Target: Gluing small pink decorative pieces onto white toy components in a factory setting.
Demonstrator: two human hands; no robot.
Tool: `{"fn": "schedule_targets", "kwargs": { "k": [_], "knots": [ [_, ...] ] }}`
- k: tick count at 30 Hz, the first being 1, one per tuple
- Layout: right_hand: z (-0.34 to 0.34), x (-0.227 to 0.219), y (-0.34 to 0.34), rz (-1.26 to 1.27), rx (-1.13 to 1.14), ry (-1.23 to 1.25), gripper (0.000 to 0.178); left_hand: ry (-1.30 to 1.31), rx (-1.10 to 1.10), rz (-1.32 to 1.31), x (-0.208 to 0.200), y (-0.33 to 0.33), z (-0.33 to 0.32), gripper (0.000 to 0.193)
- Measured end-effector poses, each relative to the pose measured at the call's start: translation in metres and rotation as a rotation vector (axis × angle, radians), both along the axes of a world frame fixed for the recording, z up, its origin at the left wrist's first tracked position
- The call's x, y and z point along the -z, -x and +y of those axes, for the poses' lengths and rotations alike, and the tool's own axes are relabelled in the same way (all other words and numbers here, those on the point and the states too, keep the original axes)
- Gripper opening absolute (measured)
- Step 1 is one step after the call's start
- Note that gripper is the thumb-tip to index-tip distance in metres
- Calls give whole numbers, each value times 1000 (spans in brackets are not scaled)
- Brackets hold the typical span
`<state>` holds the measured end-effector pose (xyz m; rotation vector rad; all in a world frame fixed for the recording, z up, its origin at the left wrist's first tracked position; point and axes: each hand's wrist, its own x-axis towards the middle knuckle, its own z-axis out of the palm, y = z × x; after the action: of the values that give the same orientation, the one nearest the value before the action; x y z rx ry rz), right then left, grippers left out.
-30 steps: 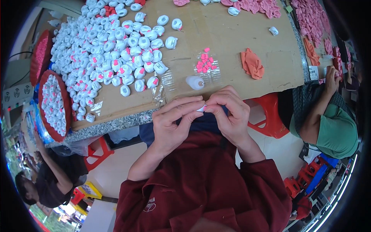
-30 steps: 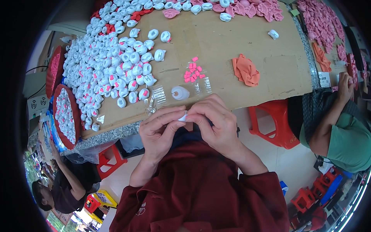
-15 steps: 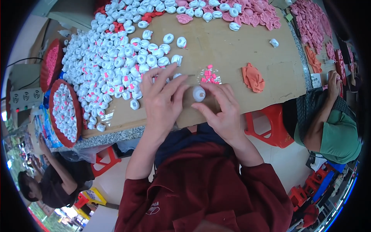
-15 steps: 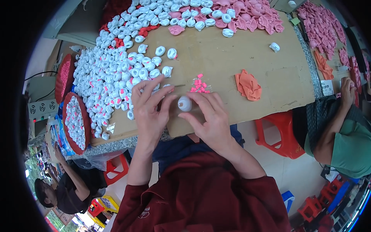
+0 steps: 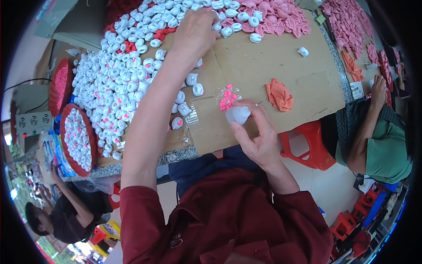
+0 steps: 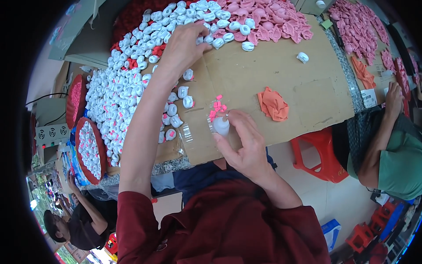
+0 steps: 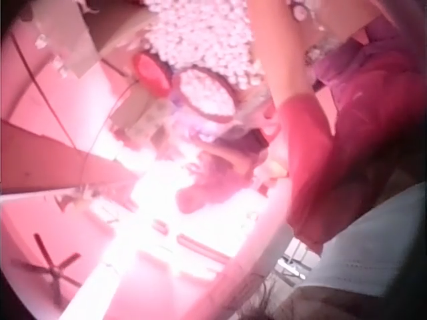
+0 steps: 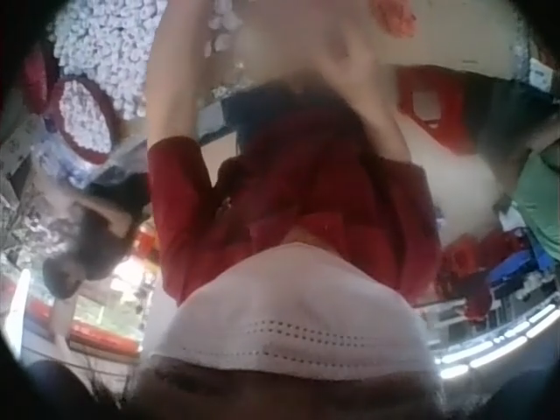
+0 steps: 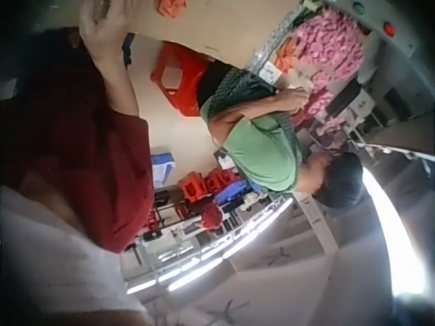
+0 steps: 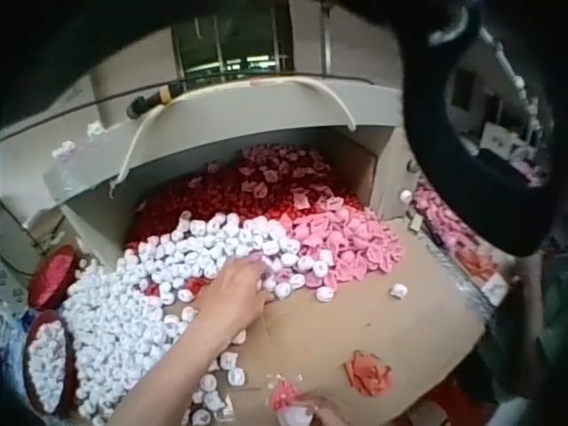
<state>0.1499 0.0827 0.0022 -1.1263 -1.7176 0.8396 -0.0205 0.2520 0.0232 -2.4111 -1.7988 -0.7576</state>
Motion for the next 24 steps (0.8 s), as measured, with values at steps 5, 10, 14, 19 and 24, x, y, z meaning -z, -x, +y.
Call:
{"fn": "schedule_targets", "kwargs": {
  "k": [5, 10, 14, 19, 24],
  "knots": [
    [1, 3, -13, 2, -4, 14, 28, 286, 179, -83, 2, 4, -33, 34],
    [0, 7, -19, 38, 46, 47, 28, 432, 195, -32, -15, -4, -33, 36],
    [-2, 2, -13, 29, 26, 79, 27, -155, 156, -61, 5, -3, 13, 38],
    [-1, 6, -17, 73, 29, 69, 27, 156, 276, -59, 12, -6, -2, 37],
    [0, 5, -19, 93, 31, 90, 28, 345, 290, -206, 3, -11, -66, 44]
  ]
}}
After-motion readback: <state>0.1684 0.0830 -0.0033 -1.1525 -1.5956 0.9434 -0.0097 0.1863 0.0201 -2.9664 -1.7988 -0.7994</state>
